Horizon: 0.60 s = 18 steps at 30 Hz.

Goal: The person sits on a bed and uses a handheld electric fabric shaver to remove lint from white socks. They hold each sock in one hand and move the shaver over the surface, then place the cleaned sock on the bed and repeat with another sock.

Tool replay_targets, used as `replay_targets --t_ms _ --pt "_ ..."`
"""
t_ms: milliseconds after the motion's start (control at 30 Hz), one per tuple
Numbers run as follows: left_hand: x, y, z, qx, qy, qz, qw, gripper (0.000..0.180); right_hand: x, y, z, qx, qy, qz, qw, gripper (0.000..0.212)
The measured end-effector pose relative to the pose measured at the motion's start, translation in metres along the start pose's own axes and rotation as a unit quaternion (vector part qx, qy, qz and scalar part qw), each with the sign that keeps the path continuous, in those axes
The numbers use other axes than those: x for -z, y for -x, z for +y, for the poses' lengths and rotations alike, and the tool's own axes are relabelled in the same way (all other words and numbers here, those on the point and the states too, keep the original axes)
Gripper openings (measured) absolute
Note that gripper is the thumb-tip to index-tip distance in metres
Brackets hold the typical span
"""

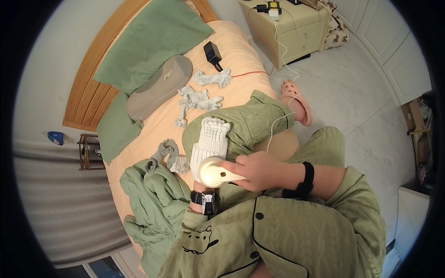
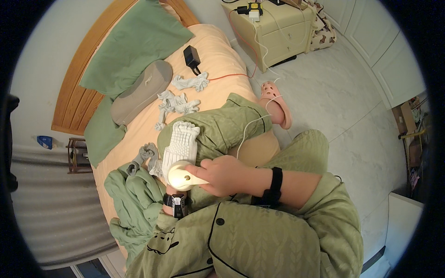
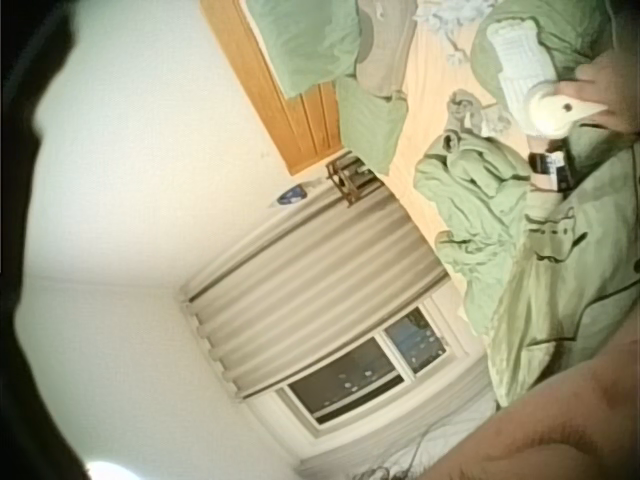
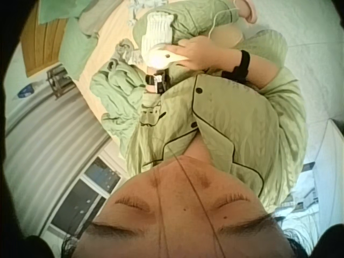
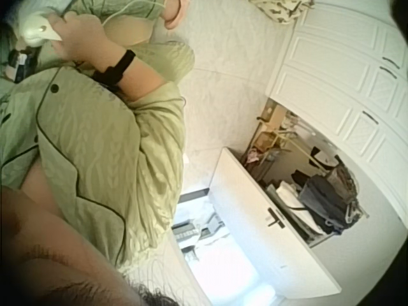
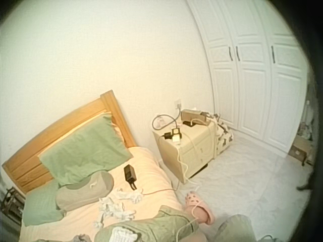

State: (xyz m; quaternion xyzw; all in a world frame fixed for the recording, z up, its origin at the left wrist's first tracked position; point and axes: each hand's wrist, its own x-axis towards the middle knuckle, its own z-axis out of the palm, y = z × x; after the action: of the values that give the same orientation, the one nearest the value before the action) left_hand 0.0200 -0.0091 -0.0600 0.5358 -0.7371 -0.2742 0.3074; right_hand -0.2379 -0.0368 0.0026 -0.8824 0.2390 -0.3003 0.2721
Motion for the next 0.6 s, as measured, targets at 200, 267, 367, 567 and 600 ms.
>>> replay_targets --t_ms 200,267,367,567,600 --pt "0.008 -0.031 0.024 -0.126 -0.330 0.064 0.933 0.058 0.004 0.008 0.020 -0.026 0.018 0.038 0.999 0.060" --pt "0.009 -0.036 0.030 -0.165 -0.339 0.101 0.921 0.058 0.003 0.008 0.028 -0.033 0.023 0.072 0.997 0.061" --pt "0.005 -0.039 0.032 -0.185 -0.414 0.115 0.884 0.045 0.000 0.007 0.039 -0.060 0.044 0.117 0.990 0.060" --pt "0.006 -0.036 0.028 -0.190 -0.471 0.079 0.858 0.035 0.002 0.001 0.060 -0.153 0.015 0.152 0.976 0.056" --pt "0.006 -0.036 0.028 -0.216 -0.473 0.095 0.849 0.034 0.002 -0.003 0.063 -0.154 0.003 0.165 0.974 0.055"
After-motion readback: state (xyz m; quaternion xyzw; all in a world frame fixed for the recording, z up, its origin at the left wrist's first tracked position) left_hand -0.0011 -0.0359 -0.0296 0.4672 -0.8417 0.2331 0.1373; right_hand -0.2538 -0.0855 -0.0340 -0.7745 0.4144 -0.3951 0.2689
